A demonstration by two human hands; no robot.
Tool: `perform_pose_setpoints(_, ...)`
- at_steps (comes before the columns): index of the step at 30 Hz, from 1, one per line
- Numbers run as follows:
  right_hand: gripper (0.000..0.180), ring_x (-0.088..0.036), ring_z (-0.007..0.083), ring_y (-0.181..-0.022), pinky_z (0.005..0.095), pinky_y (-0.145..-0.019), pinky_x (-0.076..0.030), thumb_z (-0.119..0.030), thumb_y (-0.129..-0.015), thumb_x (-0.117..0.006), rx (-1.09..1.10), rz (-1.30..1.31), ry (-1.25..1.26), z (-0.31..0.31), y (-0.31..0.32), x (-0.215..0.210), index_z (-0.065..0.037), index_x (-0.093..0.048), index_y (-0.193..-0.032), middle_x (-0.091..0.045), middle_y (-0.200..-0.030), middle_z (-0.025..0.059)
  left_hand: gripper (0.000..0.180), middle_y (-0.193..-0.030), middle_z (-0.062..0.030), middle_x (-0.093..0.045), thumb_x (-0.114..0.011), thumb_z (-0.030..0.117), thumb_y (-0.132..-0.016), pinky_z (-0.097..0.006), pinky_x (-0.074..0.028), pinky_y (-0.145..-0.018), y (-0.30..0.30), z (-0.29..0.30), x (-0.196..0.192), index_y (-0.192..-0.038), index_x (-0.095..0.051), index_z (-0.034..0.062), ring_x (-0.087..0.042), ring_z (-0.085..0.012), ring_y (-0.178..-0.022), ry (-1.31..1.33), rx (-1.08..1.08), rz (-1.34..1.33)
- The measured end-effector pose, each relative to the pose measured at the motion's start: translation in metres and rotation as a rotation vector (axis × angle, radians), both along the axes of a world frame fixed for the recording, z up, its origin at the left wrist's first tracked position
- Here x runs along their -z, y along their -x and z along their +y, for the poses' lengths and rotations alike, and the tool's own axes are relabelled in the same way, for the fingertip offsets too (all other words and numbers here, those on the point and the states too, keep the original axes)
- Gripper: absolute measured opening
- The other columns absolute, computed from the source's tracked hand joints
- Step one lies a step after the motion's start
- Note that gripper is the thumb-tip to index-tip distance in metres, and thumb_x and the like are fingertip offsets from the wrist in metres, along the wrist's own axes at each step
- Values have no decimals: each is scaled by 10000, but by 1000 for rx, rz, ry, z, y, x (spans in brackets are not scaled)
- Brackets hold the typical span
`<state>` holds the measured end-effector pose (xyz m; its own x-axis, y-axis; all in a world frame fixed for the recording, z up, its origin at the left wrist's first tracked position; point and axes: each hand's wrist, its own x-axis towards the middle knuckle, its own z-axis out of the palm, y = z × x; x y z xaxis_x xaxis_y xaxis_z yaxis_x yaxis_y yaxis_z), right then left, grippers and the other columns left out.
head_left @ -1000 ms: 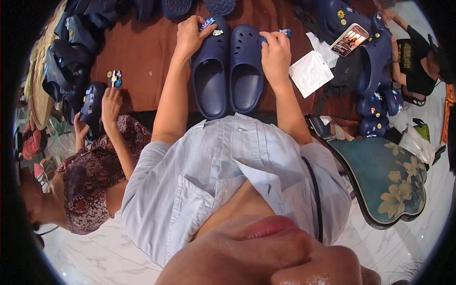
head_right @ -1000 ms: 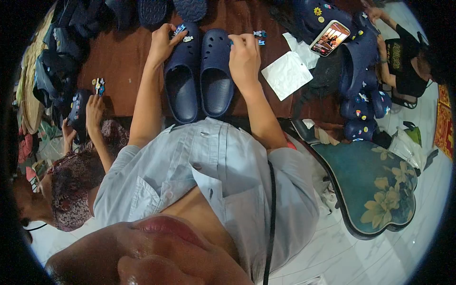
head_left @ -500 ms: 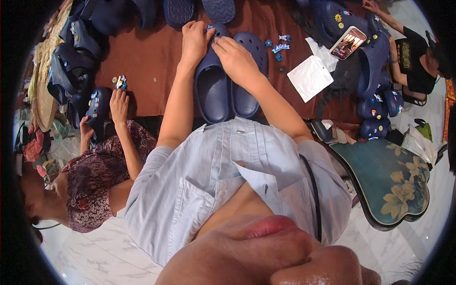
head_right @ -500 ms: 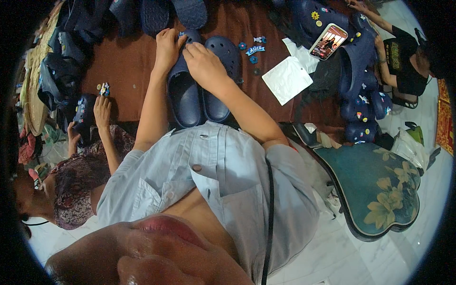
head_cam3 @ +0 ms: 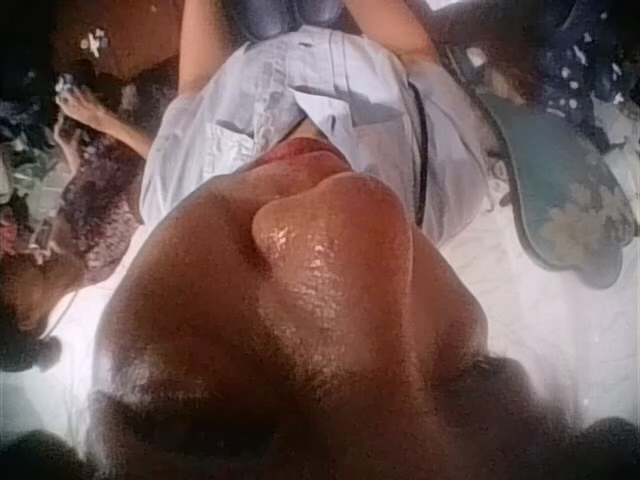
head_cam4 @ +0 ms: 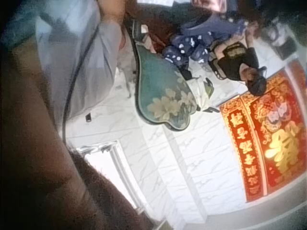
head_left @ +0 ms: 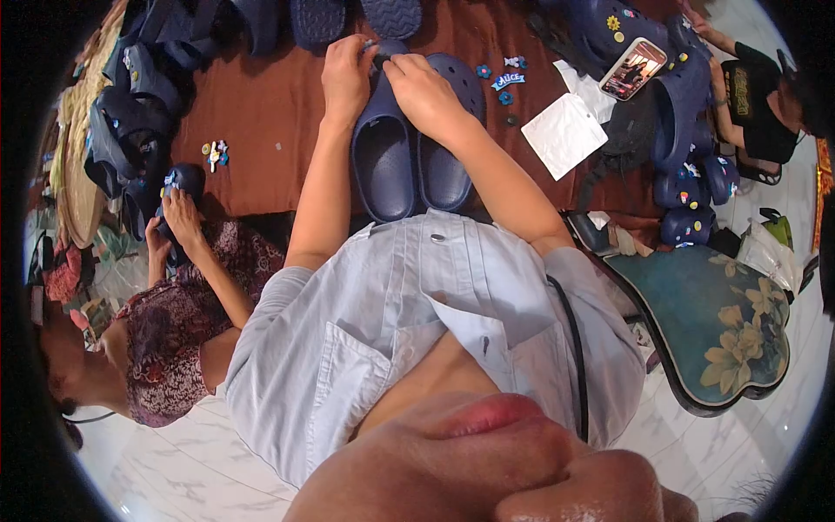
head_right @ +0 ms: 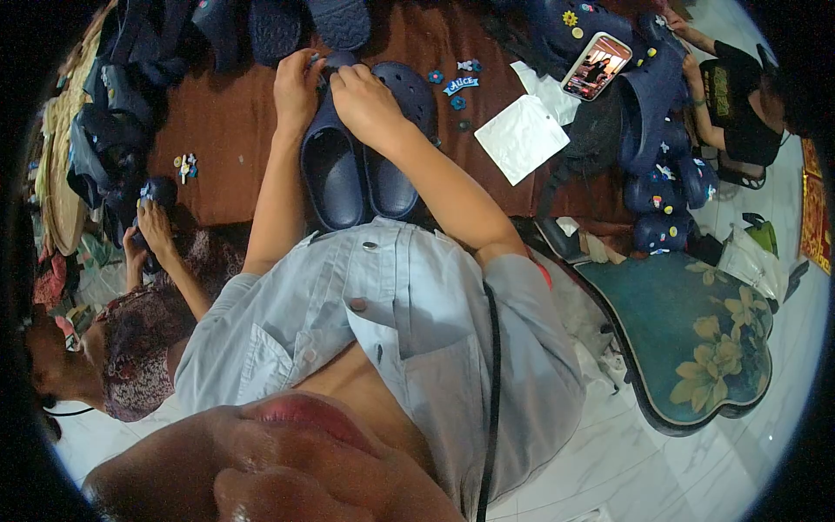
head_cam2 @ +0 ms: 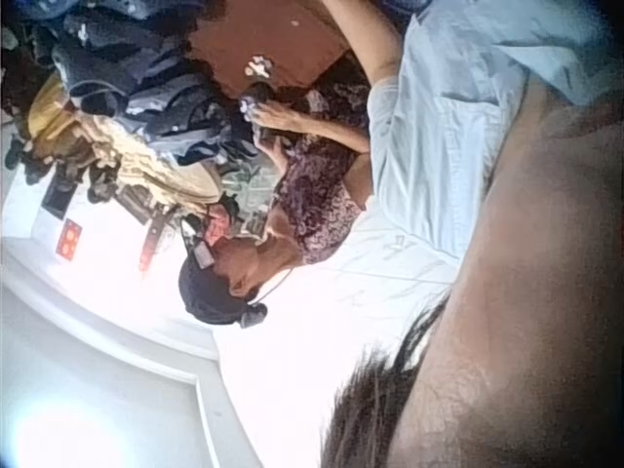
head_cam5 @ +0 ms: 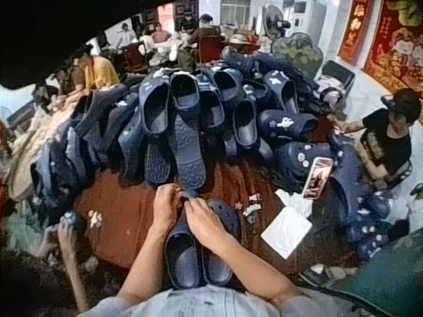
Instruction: Applying decorative charms to blue foam clogs.
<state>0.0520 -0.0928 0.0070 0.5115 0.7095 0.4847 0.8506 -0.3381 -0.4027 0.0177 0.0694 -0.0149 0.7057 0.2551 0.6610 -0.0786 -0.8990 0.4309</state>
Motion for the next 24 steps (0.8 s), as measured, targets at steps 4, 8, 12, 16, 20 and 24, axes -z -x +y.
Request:
perform_pose_setpoints(4,229,-574,392,-1065,432,-973,-515,-2,-875,-541,-45,78,106,3,4,-10,62,-633,-1075,-612,-1105,198,166,-863,-146,-680,-732,162,-905,-439,-523,-674,4,2,6,-955,-628,43,-655,-343,-785,133,-52,12)
perform_pose_setpoints(8,205,-571,403,-1045,449,-963,-502,10,-856,-562,-39,104,-89,7,-6,4,61,-643,-1038,-615,-1081,202,193,-856,-164,-702,-763,132,-888,-377,-539,-658,4,-1,1,-967,-626,21,-686,-322,-721,157,-21,27)
perform_pose_setpoints(12,193,-574,395,-1054,463,-937,-484,-11,-851,-636,-18,200,-107,12,-18,17,27,-668,-1038,-629,-1045,199,202,-909,-171,-720,-778,140,-878,-386,-549,-691,4,-4,0,-986,-652,25,-713,-329,-792,163,-36,36)
perform_pose_setpoints(16,127,-579,408,-1015,473,-910,-480,12,-843,-653,4,316,-118,11,-17,16,4,-676,-967,-642,-1001,220,225,-883,-164,-708,-780,173,-862,-428,-537,-701,5,-3,3,-1010,-678,37,-690,-352,-804,188,37,29)
perform_pose_setpoints(20,107,-588,400,-995,475,-910,-477,9,-836,-679,-13,352,-137,8,-18,14,1,-681,-943,-650,-976,209,224,-914,-167,-716,-783,170,-858,-425,-541,-727,8,-6,4,-1001,-686,28,-695,-354,-836,197,17,22)
perform_pose_setpoints(24,91,-643,352,-928,438,-857,-506,-47,-831,-709,-4,501,-283,3,-16,-7,-6,-691,-911,-670,-928,177,224,-936,-181,-721,-781,157,-863,-415,-548,-737,9,-1,8,-1010,-687,17,-709,-357,-852,188,16,19)
